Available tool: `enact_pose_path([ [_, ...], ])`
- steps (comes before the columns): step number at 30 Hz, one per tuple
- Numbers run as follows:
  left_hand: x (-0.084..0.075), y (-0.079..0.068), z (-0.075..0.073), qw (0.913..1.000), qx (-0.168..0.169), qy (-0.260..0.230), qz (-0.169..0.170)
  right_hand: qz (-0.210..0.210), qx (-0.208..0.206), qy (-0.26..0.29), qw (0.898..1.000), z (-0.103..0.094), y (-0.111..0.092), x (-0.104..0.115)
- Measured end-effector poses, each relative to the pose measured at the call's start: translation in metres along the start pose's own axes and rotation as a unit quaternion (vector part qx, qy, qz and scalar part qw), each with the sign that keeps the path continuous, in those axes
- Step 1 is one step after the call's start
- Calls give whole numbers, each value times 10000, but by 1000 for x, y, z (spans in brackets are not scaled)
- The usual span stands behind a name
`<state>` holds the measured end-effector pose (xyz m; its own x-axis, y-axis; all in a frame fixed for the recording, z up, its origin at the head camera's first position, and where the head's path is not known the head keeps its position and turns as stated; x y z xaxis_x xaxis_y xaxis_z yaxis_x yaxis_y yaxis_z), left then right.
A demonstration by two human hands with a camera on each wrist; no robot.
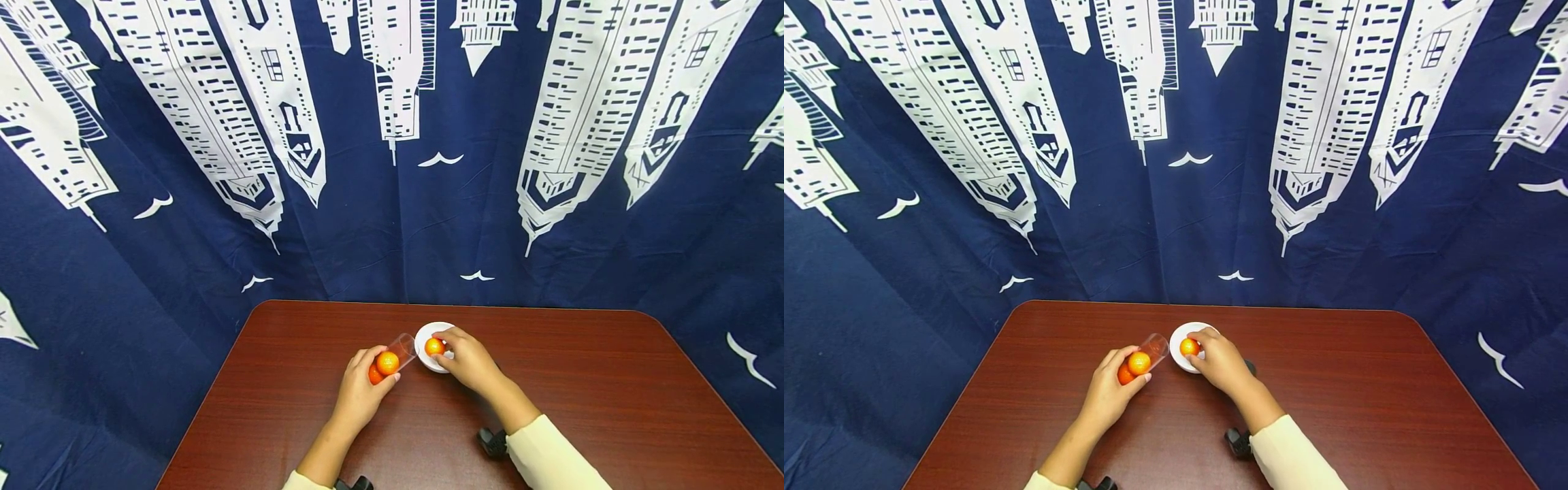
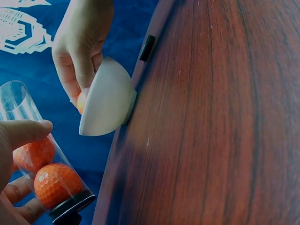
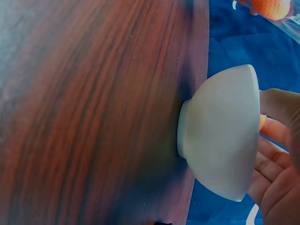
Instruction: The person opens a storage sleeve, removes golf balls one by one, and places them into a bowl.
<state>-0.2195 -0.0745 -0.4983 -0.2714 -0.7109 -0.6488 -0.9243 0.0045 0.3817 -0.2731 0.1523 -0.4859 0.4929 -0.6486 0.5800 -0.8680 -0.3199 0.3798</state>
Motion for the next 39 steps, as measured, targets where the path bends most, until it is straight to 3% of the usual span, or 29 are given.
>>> enact_pose_path([
  [16, 0, -1, 1, 10000, 21, 4, -5, 259, 401, -491, 9977, 6, 7, -4],
  [31, 0, 0, 1, 10000, 48, 31, -5, 389, 606, -579, 9957, 8, 10, -5],
  [39, 1, 0, 1, 10000, 16, 26, 2, 439, 635, -363, 9963, 9, 10, -3],
])
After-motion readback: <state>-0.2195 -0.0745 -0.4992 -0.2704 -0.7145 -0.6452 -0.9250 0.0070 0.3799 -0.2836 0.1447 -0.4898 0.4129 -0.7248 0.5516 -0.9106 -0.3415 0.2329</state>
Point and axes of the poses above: each hand's wrist, its own y-axis towards the middle knuckle, its own z-axis out of the palm, x = y × z, the point moved 2 cm from there along y, towards the middle knuckle, and after that the axes turned 9 degrees about y, right-handed, at the moved point
